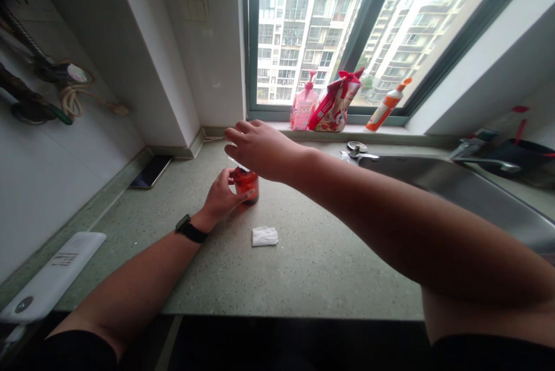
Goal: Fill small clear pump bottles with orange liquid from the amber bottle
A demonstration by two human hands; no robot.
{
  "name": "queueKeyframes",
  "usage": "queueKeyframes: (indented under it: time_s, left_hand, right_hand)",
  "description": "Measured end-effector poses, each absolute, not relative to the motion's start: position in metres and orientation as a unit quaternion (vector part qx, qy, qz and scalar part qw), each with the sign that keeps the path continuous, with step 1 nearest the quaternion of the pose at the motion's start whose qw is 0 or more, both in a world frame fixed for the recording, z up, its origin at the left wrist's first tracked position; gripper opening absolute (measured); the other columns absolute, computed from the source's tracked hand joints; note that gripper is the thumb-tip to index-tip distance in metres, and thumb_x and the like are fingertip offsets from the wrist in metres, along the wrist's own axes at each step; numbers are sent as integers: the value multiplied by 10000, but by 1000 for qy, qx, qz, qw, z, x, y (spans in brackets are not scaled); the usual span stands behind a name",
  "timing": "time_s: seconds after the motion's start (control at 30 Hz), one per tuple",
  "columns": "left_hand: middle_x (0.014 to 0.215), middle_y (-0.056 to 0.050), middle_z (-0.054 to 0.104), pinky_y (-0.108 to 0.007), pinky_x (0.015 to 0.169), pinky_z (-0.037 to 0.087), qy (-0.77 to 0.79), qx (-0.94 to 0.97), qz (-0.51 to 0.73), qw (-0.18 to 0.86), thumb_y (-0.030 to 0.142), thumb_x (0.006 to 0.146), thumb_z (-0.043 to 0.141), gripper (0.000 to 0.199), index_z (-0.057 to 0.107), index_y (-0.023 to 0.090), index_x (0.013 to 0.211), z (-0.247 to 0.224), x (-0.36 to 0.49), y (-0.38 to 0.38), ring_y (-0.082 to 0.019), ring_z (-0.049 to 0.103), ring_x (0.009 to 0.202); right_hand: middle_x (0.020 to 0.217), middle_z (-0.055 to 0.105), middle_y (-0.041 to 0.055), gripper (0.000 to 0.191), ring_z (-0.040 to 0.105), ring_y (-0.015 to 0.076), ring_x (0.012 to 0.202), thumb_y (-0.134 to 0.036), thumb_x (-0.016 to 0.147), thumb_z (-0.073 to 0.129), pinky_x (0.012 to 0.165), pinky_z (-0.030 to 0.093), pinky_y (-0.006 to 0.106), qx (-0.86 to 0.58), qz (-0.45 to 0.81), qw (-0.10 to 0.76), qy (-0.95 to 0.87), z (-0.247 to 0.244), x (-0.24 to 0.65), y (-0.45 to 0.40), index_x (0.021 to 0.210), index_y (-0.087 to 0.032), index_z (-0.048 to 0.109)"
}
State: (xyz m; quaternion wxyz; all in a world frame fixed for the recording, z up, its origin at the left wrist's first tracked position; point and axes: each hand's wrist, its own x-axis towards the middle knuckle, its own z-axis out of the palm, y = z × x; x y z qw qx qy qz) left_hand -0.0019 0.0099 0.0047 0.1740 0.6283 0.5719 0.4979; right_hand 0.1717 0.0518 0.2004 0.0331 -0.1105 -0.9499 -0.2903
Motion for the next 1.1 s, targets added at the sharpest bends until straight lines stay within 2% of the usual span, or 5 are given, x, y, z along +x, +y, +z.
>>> queueKeyframes:
  time_s: [0.57,0.77,0.93,1.1]
  left_hand:
    - [1187,-112,721,-463,897,629,572,631,496,170,406,742,955,588,577,222,1152,4,-3,9,-273,733,1029]
    - [1192,-104,718,-450,893,630,567,634,500,163,410,741,955,582,581,227,1147,3,-3,10,-265,736,1026]
    - [1206,-106,718,-453,900,625,569,636,496,163,416,740,954,593,582,234,1163,4,-3,9,-275,737,1042]
    - [1235,-114,709,-455,907,617,574,639,486,160,409,740,949,609,577,228,1187,7,-3,8,-282,731,1063]
  right_hand:
    - [1416,606,161,373,505,293,1185,-159,1032,542,900,382,406,-112,-284,34,-952,198,173,54,1383,-163,669]
    - [1407,618,147,359,511,275,1173,-149,1046,483,851,395,385,-106,-288,47,-951,198,175,56,1348,-165,675]
    - [1417,616,147,442,513,288,1213,-110,1009,496,896,427,404,-116,-275,69,-952,191,184,60,1419,-179,646]
    - [1445,596,158,433,512,295,1245,-94,1040,436,927,439,408,-148,-262,71,-951,189,193,61,1409,-157,653]
